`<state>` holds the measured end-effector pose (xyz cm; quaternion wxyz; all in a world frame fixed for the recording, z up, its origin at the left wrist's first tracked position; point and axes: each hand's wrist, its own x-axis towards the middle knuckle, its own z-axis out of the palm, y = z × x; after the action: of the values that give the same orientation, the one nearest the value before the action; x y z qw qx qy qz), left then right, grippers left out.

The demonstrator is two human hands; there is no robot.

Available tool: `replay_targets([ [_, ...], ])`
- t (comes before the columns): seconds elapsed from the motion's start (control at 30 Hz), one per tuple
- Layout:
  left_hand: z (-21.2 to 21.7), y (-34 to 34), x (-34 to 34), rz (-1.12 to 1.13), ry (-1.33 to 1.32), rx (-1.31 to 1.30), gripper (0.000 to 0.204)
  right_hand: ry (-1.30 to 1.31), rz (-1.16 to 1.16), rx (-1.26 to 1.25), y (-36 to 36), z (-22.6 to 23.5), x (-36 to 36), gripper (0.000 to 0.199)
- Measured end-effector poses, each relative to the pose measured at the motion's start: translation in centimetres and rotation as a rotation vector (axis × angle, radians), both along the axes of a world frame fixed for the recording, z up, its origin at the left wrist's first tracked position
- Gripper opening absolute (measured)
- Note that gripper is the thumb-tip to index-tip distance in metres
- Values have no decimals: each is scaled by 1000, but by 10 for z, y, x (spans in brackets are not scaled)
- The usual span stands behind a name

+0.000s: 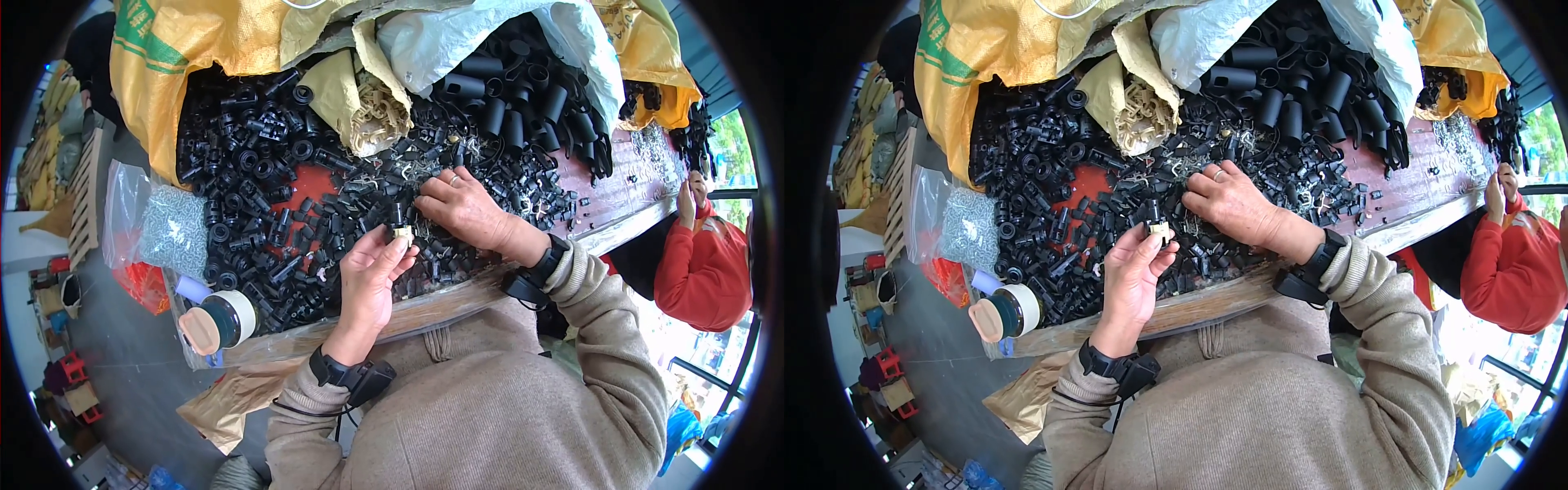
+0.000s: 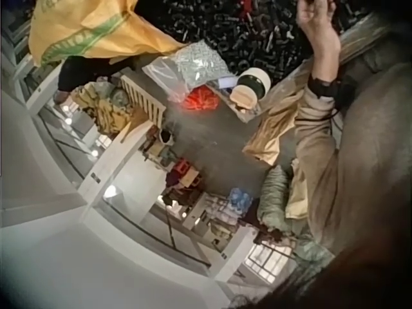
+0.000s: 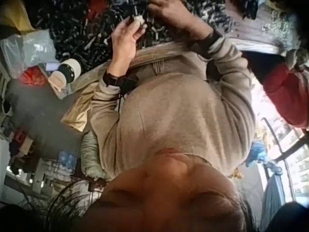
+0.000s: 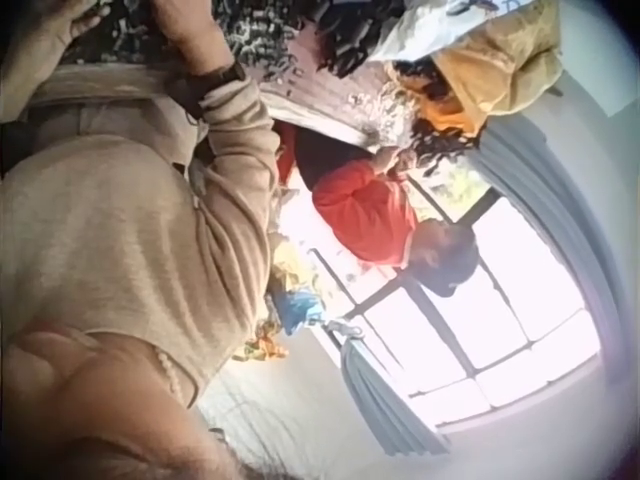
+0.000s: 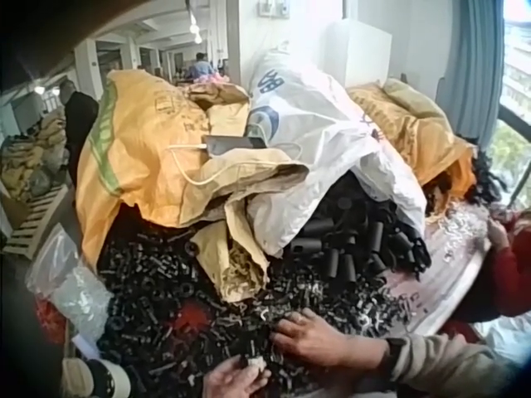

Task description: Assembling small black plastic and rubber components by hand at a workbench.

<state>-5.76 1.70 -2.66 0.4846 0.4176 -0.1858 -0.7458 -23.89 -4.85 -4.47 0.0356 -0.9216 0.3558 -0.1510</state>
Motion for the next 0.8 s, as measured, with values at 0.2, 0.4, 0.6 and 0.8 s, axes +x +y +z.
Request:
replay_targets([
  [0.2, -1, -3, 0, -3, -29, -6, 31, -41, -32, 67, 3, 9, -2, 13],
  [0.4, -1, -2, -4, -12, -54, -29, 33, -435, 37, 587, 25, 39, 2, 13],
  [0.6, 2, 2, -7, -154, -3, 24, 33, -686, -184, 835, 37, 52, 4, 18],
  [0.8, 3, 3, -7, -264, 70, 29, 30, -697, -131, 509, 44, 40, 3, 22],
])
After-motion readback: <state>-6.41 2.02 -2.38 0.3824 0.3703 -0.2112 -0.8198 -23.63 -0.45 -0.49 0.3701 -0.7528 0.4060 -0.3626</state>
